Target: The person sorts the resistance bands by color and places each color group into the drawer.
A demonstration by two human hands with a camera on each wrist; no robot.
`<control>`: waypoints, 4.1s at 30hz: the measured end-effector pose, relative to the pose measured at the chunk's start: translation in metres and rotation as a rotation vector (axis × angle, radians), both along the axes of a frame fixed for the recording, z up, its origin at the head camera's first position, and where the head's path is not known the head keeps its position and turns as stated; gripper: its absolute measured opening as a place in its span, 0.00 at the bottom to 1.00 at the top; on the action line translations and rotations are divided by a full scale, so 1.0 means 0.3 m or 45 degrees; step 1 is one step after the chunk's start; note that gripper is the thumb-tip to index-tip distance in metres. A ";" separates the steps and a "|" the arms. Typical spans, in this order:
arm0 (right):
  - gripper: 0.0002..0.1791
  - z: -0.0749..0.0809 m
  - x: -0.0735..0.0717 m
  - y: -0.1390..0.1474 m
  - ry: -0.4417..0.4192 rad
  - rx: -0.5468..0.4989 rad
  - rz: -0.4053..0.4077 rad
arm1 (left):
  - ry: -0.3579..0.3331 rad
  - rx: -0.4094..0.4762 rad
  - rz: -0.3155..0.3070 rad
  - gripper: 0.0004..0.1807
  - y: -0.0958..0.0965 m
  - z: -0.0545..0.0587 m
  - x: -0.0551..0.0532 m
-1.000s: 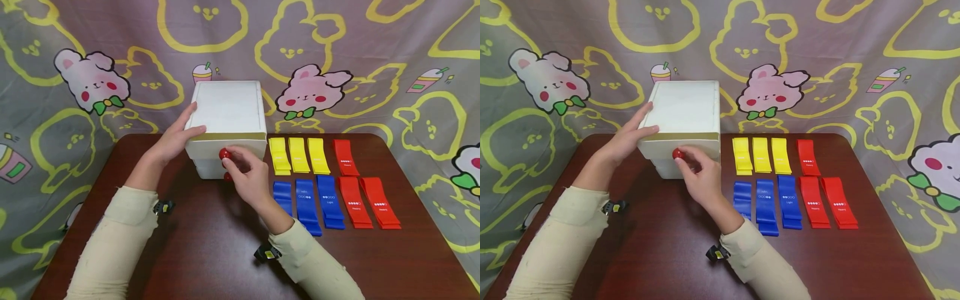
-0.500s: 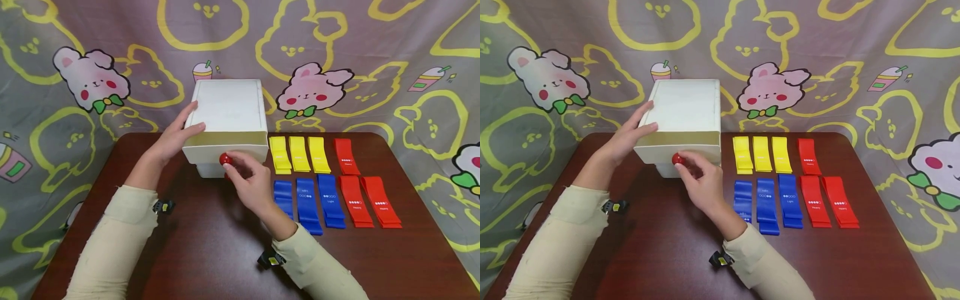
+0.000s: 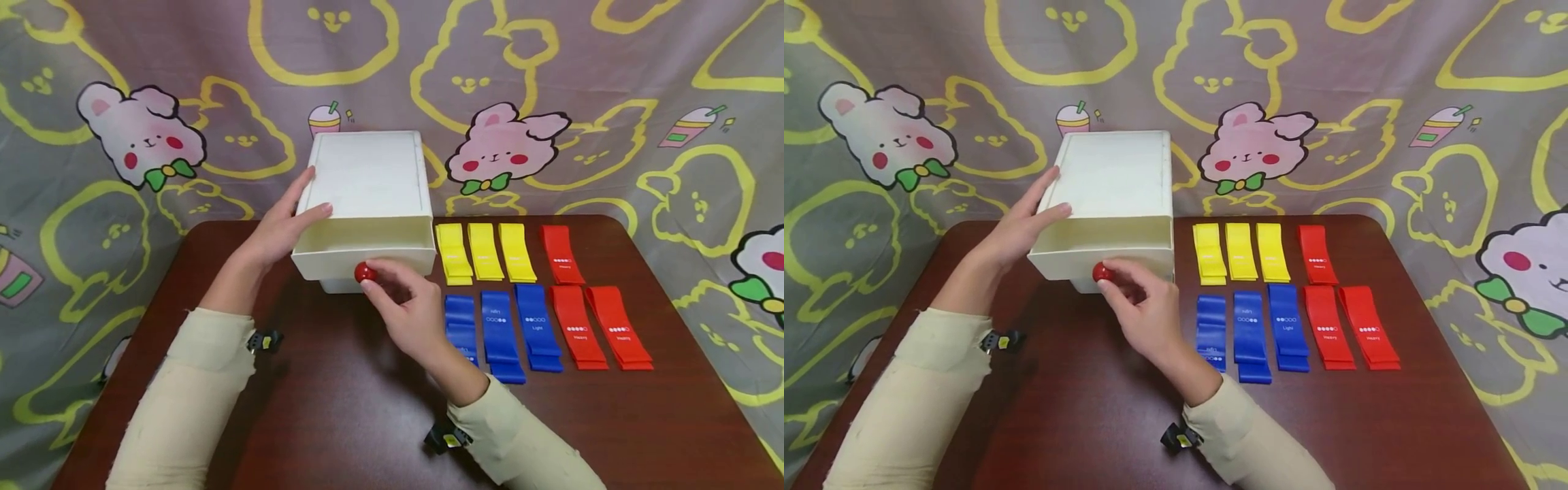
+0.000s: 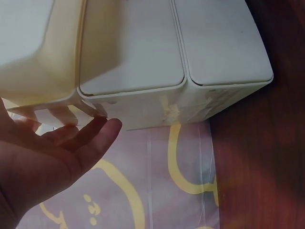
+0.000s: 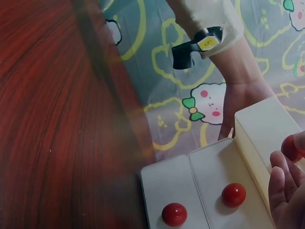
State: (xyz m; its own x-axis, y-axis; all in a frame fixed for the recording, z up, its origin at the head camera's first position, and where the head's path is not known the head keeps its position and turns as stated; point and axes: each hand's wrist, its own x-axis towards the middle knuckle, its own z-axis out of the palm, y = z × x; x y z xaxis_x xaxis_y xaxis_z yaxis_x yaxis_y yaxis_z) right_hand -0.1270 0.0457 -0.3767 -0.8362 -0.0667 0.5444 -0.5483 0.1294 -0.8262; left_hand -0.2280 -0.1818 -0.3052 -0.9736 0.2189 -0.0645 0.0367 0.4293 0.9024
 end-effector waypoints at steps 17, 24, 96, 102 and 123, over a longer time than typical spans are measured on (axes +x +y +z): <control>0.16 -0.004 0.077 0.018 -0.010 -0.081 0.106 | 0.022 0.045 -0.045 0.46 0.007 -0.010 0.002; 0.16 -0.005 0.114 0.028 -0.034 -0.055 0.144 | 0.017 0.036 -0.062 0.47 0.003 -0.007 0.003; 0.20 -0.187 -0.063 0.510 -0.214 0.382 -0.281 | 0.074 0.214 -0.008 0.46 0.004 -0.054 -0.009; 0.22 -0.210 -0.089 0.521 -0.321 0.459 -0.270 | 0.076 0.224 -0.010 0.45 0.005 -0.054 -0.010; 0.19 -0.280 -0.139 0.533 -0.587 0.695 -0.202 | 0.085 0.226 0.002 0.45 0.005 -0.061 -0.015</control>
